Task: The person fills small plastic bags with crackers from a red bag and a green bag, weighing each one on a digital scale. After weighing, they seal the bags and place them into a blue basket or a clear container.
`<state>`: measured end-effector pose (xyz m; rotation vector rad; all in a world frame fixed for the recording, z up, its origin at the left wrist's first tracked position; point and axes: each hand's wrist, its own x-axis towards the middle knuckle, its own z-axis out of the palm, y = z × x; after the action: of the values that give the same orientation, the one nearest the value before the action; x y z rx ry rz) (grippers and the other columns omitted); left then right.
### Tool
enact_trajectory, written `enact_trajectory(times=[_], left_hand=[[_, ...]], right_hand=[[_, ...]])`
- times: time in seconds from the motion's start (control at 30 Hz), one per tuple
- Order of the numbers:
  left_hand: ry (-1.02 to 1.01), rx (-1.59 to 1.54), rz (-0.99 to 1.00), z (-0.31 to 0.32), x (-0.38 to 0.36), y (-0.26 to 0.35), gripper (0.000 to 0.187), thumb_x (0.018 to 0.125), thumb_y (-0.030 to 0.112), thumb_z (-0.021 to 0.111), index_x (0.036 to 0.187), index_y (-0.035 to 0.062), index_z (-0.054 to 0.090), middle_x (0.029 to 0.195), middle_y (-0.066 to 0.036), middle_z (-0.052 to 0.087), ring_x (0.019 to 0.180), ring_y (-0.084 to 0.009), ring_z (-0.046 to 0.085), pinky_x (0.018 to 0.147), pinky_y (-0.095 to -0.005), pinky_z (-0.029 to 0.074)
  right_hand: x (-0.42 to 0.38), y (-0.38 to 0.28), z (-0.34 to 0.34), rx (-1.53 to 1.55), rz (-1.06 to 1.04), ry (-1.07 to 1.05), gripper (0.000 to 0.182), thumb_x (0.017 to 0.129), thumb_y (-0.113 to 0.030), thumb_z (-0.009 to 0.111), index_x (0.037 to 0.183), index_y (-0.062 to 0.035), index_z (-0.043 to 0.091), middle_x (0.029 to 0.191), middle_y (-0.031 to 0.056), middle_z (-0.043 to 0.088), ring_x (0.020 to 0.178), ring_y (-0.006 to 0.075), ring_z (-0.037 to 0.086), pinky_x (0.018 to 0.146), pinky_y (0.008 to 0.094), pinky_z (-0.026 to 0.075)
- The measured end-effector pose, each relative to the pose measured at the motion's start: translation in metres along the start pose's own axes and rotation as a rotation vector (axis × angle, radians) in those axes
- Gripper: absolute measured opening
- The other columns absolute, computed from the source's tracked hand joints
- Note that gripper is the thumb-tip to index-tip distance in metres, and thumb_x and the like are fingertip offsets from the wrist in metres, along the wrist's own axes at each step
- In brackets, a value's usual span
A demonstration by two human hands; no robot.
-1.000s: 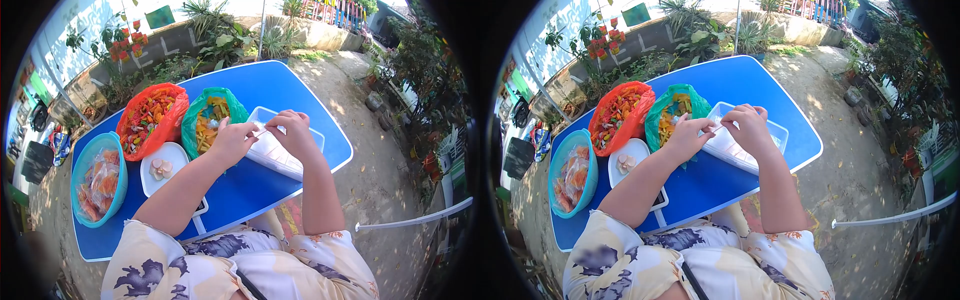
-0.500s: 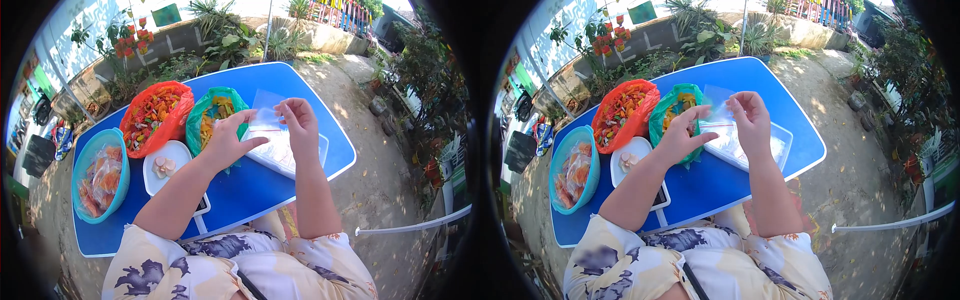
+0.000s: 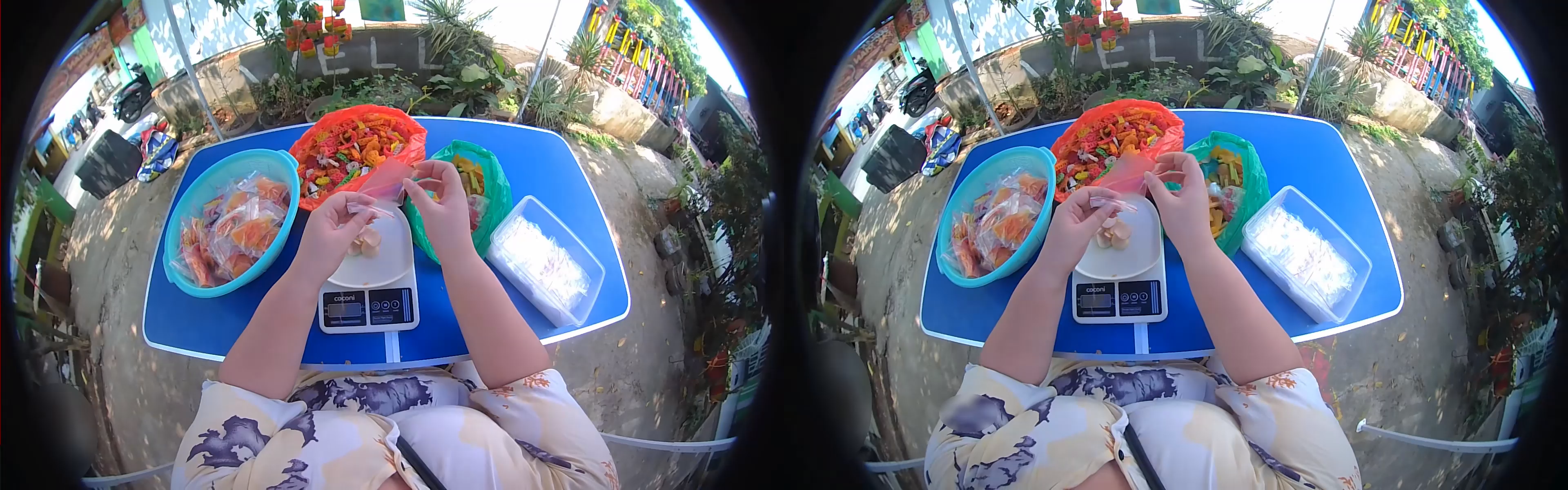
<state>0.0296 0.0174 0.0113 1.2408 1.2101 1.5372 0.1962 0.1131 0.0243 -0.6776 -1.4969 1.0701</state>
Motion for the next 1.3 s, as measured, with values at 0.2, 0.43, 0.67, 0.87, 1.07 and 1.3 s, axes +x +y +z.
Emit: enact_trajectory(times=[0.2, 0.43, 0.67, 0.87, 1.07, 1.3], left_hand=[[0.121, 0.044, 0.043, -0.021, -0.011, -0.007, 0.036, 0.1, 0.004, 0.062, 0.135, -0.0012, 0.056, 0.118, -0.01, 0.068, 0.108, -0.0135, 0.066, 0.095, -0.0284, 0.053], [0.153, 0.14, 0.162, -0.028, -0.013, -0.016, 0.072, 0.099, -0.003, 0.059, 0.16, 0.0041, 0.022, 0.125, -0.013, 0.064, 0.114, -0.0152, 0.063, 0.1, -0.0302, 0.049], [0.143, 0.382, 0.234, -0.023, -0.021, -0.021, 0.078, 0.096, -0.002, 0.061, 0.161, 0.0038, 0.02, 0.097, -0.01, 0.069, 0.096, -0.0193, 0.068, 0.096, -0.0333, 0.051], [0.132, 0.546, 0.349, -0.021, -0.024, -0.016, 0.082, 0.09, -0.003, 0.062, 0.16, 0.0008, 0.021, 0.086, -0.008, 0.065, 0.088, -0.0188, 0.066, 0.093, -0.0347, 0.051], [0.154, 0.585, 0.478, -0.021, -0.023, -0.019, 0.083, 0.085, -0.005, 0.063, 0.158, -0.0038, 0.024, 0.084, -0.006, 0.064, 0.083, -0.0187, 0.063, 0.094, -0.0359, 0.048], [0.146, 0.707, 0.528, -0.023, -0.031, -0.012, 0.076, 0.085, -0.005, 0.065, 0.155, -0.0001, 0.034, 0.095, -0.006, 0.061, 0.099, -0.0171, 0.059, 0.105, -0.0365, 0.042]], right_hand=[[-0.01, 0.007, 0.037, -0.377, -0.491, -0.133, 0.019, 0.085, -0.007, 0.074, 0.104, -0.0091, 0.072, 0.103, 0.0054, 0.067, 0.101, 0.0258, 0.062, 0.083, 0.0384, 0.048], [-0.025, 0.016, 0.042, -0.536, -0.532, -0.297, 0.018, 0.087, -0.015, 0.076, 0.105, -0.0118, 0.076, 0.106, 0.0034, 0.071, 0.106, 0.0241, 0.064, 0.097, 0.0422, 0.041], [-0.029, 0.026, 0.037, -0.545, -0.57, -0.282, 0.016, 0.085, -0.011, 0.077, 0.101, -0.0106, 0.076, 0.098, 0.0025, 0.073, 0.099, 0.0226, 0.067, 0.095, 0.0402, 0.041], [-0.025, 0.021, 0.029, -0.636, -0.571, -0.072, 0.01, 0.083, -0.008, 0.075, 0.091, -0.0122, 0.072, 0.089, 0.0005, 0.07, 0.093, 0.0214, 0.067, 0.091, 0.0398, 0.042], [-0.03, 0.012, 0.025, -0.794, -0.787, -0.192, 0.025, 0.079, -0.004, 0.071, 0.1, -0.0161, 0.074, 0.093, -0.0005, 0.065, 0.096, 0.0206, 0.064, 0.095, 0.0425, 0.038], [-0.035, 0.013, 0.033, -0.81, -0.727, -0.15, 0.035, 0.079, -0.006, 0.069, 0.112, -0.0178, 0.072, 0.097, -0.0022, 0.062, 0.098, 0.0193, 0.06, 0.098, 0.0445, 0.035]])
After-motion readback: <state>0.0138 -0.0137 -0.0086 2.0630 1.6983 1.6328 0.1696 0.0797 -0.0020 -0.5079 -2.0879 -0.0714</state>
